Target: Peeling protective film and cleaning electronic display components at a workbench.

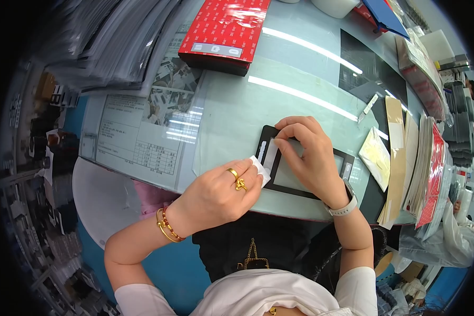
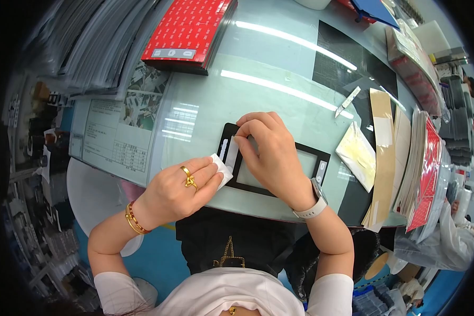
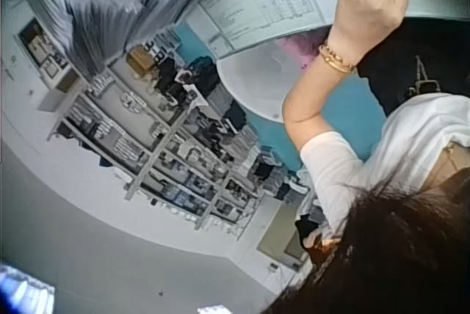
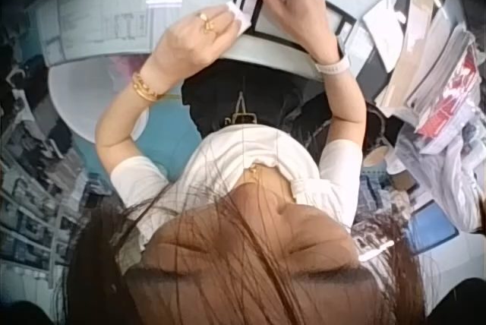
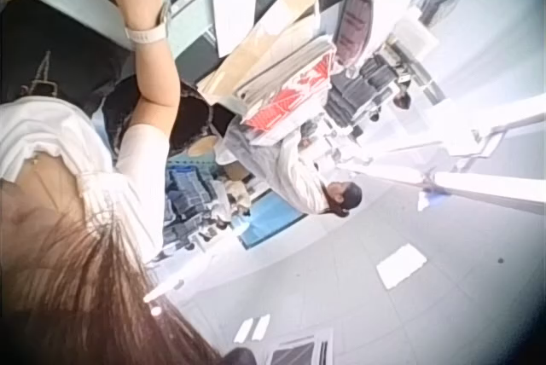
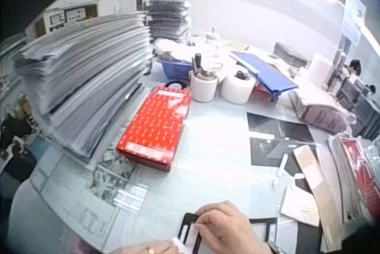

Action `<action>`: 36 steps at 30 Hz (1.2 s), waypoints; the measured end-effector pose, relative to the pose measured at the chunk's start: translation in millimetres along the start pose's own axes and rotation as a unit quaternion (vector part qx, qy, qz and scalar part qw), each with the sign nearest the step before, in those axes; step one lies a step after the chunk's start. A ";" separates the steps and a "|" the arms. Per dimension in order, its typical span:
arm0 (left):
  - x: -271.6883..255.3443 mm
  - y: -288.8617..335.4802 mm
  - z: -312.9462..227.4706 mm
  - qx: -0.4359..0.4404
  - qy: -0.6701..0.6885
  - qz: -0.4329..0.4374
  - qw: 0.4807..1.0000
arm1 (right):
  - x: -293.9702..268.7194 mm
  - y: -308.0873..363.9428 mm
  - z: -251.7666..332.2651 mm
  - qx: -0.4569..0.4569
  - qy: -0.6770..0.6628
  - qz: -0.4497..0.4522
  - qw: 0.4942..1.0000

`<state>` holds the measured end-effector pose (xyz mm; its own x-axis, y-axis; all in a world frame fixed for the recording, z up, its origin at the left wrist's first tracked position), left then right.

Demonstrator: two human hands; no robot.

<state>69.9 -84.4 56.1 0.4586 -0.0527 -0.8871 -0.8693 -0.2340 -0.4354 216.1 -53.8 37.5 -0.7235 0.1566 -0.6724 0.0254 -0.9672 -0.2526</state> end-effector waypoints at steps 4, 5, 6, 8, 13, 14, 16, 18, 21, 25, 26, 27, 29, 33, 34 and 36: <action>-0.6 0.2 0.1 -0.023 0.003 -0.010 1.000 | 0.5 -0.2 0.3 -0.001 0.004 0.001 1.000; 0.3 0.9 -0.9 -0.023 -0.005 -0.012 1.000 | 0.7 -0.5 0.4 -0.001 0.003 0.001 1.000; 1.1 1.1 -1.4 -0.023 -0.013 -0.014 1.000 | 0.5 -0.5 0.6 -0.004 0.005 -0.001 1.000; 2.0 0.4 -0.6 -0.024 -0.017 -0.014 0.999 | 0.0 -0.7 1.3 -0.007 0.006 -0.003 1.000; 3.2 -4.6 5.2 -0.021 -0.019 -0.003 1.000 | -0.2 -1.0 0.6 -0.003 0.007 0.002 1.000; 4.5 -4.7 6.5 -0.016 -0.016 0.002 1.000 | -0.6 -1.2 1.0 -0.003 0.007 0.002 1.000; 6.1 -5.5 9.4 -0.011 -0.015 0.008 1.000 | 0.4 -1.8 0.6 0.012 0.001 0.011 1.000; 6.1 -7.0 10.7 0.001 -0.015 -0.003 1.000 | 0.5 -2.3 0.9 0.007 0.004 0.010 1.000; 5.4 -12.6 12.7 0.014 -0.015 -0.006 1.000 | 0.2 -2.2 1.0 0.009 0.003 0.011 1.000; 10.1 -14.8 15.0 0.015 -0.020 0.000 1.000 | 0.2 -1.9 0.1 0.001 0.006 0.004 1.000; 10.6 -16.0 15.7 0.013 -0.017 -0.001 1.000 | 0.4 -2.1 -0.1 0.002 0.007 0.005 1.000; 10.4 -17.1 15.9 0.011 -0.016 -0.002 1.000 | 0.5 -2.0 0.3 0.006 0.004 0.008 1.000; 11.2 -18.3 16.3 0.011 -0.021 -0.009 1.000 | 1.2 -2.0 0.3 0.010 0.000 0.012 1.000; 14.1 -19.6 19.1 0.008 -0.012 -0.021 1.000 | 1.4 -1.8 1.8 0.000 0.009 0.009 1.000; 14.2 -20.0 19.5 0.008 -0.012 -0.022 1.000 | 1.1 -1.8 0.9 0.005 0.008 0.010 1.000; 14.2 -19.8 20.4 0.007 -0.007 -0.021 1.000 | 0.7 -1.9 0.7 0.003 0.009 0.010 1.000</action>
<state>89.8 -60.7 49.0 0.4923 -0.0292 -0.8699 -0.8519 -0.2214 -0.4747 215.1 -51.9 38.0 -0.7103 0.1406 -0.6897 0.0353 -0.9715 -0.2344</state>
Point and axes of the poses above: each hand's wrist, its own y-axis away from the middle knuckle, its own x-axis out of the palm, z = x × y, the point moved 9 cm from there along -y, towards the middle knuckle, and after that the axes turned 1 degree about -x, right-handed, at the moved point
